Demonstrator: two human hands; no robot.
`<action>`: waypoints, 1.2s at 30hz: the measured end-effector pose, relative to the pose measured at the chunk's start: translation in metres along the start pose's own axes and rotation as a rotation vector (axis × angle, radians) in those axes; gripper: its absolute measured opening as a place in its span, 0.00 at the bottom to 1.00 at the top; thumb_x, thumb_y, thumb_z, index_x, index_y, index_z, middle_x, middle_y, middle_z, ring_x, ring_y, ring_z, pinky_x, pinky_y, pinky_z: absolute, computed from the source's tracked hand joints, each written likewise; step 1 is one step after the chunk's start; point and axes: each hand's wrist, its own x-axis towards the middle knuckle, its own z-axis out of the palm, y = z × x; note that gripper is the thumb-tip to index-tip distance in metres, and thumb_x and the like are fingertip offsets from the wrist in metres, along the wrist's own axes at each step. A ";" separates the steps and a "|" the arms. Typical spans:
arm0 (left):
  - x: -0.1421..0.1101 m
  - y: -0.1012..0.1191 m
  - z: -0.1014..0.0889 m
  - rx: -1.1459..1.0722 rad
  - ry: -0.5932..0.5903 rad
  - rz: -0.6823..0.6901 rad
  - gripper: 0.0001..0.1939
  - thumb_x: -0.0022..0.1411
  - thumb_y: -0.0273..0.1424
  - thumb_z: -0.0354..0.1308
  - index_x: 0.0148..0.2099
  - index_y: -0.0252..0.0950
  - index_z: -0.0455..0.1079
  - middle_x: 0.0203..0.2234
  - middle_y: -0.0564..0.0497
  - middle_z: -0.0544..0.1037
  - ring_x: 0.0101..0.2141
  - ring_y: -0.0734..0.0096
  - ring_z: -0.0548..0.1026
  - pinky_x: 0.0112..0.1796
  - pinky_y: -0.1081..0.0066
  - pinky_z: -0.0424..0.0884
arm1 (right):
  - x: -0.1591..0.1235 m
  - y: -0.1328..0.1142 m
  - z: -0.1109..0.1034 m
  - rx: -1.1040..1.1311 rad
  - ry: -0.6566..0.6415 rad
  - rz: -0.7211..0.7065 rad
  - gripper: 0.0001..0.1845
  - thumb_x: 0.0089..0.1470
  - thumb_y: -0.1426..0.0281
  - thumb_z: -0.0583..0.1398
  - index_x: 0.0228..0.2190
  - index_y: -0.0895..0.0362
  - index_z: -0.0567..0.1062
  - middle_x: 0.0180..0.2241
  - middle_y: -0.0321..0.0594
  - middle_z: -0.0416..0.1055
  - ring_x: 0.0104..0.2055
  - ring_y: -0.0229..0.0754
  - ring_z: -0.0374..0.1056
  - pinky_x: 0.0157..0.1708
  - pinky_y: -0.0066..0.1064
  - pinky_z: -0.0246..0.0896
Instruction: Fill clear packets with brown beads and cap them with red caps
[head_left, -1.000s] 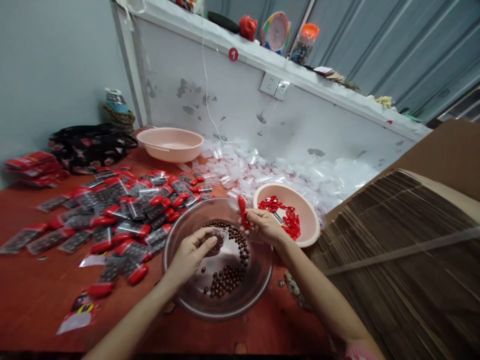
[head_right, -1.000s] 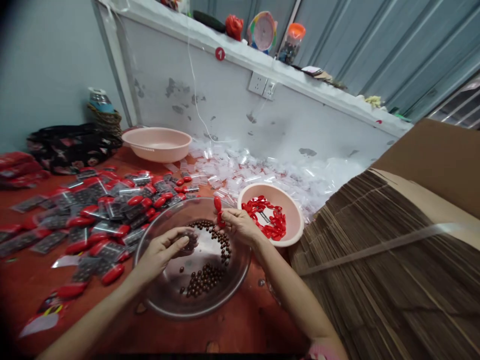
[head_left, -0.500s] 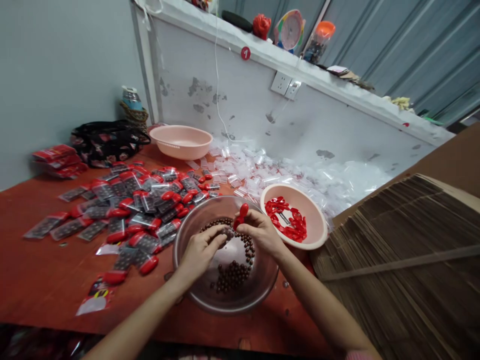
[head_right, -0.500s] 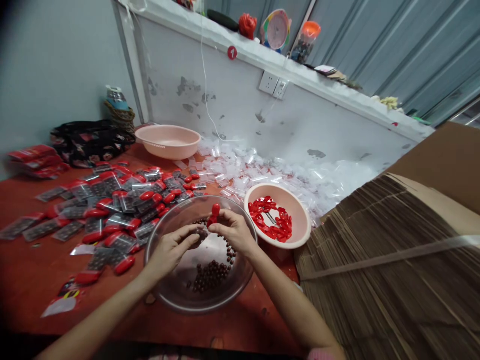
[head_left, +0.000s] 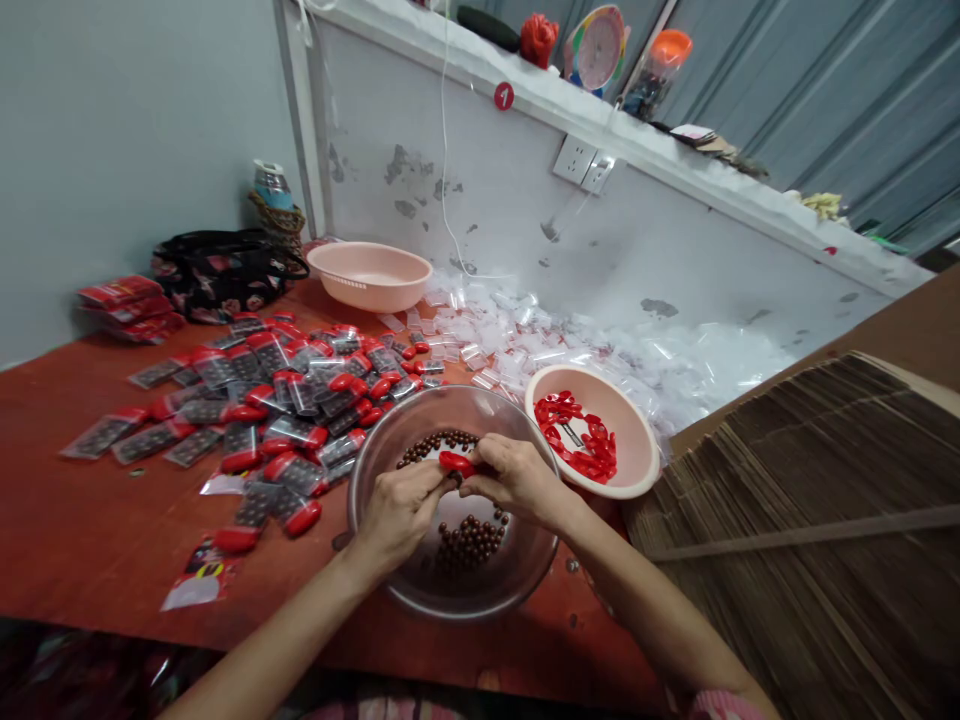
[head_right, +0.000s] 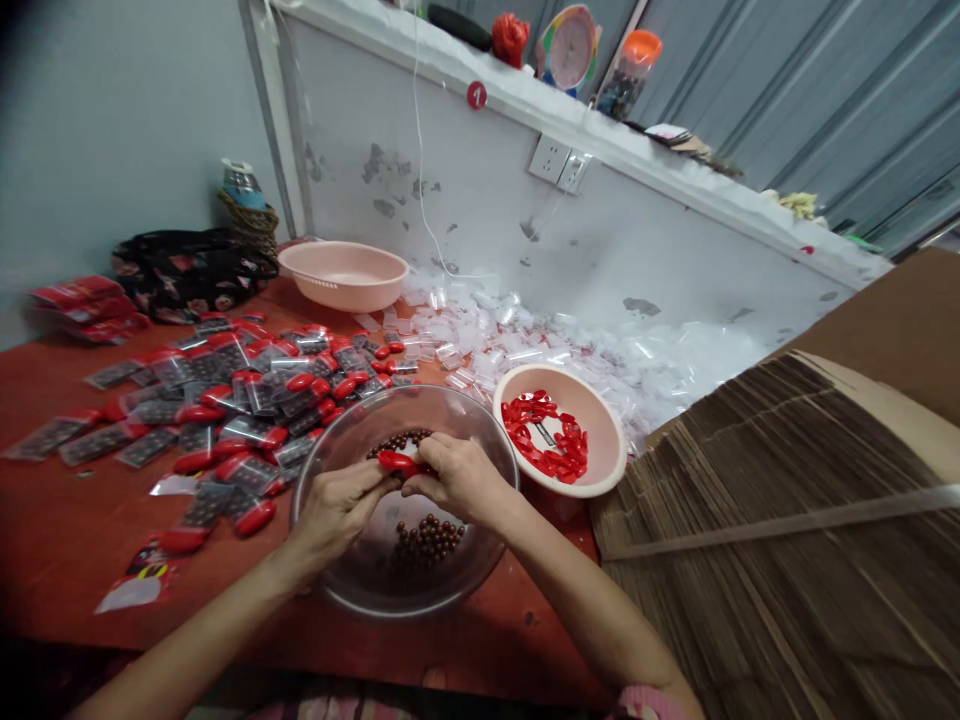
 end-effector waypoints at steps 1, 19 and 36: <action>0.000 -0.001 0.000 0.021 -0.003 0.022 0.12 0.60 0.30 0.49 0.39 0.36 0.74 0.30 0.47 0.78 0.33 0.66 0.75 0.37 0.71 0.67 | 0.000 0.001 0.000 0.033 -0.002 0.018 0.11 0.47 0.64 0.62 0.26 0.58 0.67 0.25 0.34 0.65 0.26 0.34 0.60 0.26 0.24 0.52; 0.005 0.002 -0.007 -0.006 -0.150 -0.186 0.14 0.59 0.33 0.49 0.25 0.36 0.70 0.19 0.53 0.72 0.22 0.73 0.68 0.25 0.76 0.60 | -0.002 0.019 0.019 0.153 0.007 0.026 0.16 0.44 0.57 0.62 0.25 0.58 0.69 0.23 0.34 0.65 0.25 0.33 0.60 0.26 0.23 0.54; 0.013 -0.007 -0.010 -0.677 -0.064 -0.478 0.14 0.56 0.35 0.53 0.43 0.34 0.69 0.34 0.49 0.75 0.33 0.68 0.72 0.34 0.72 0.68 | 0.005 0.015 0.016 -0.114 0.045 -0.119 0.42 0.44 0.53 0.61 0.55 0.60 0.54 0.47 0.52 0.63 0.48 0.49 0.60 0.46 0.39 0.59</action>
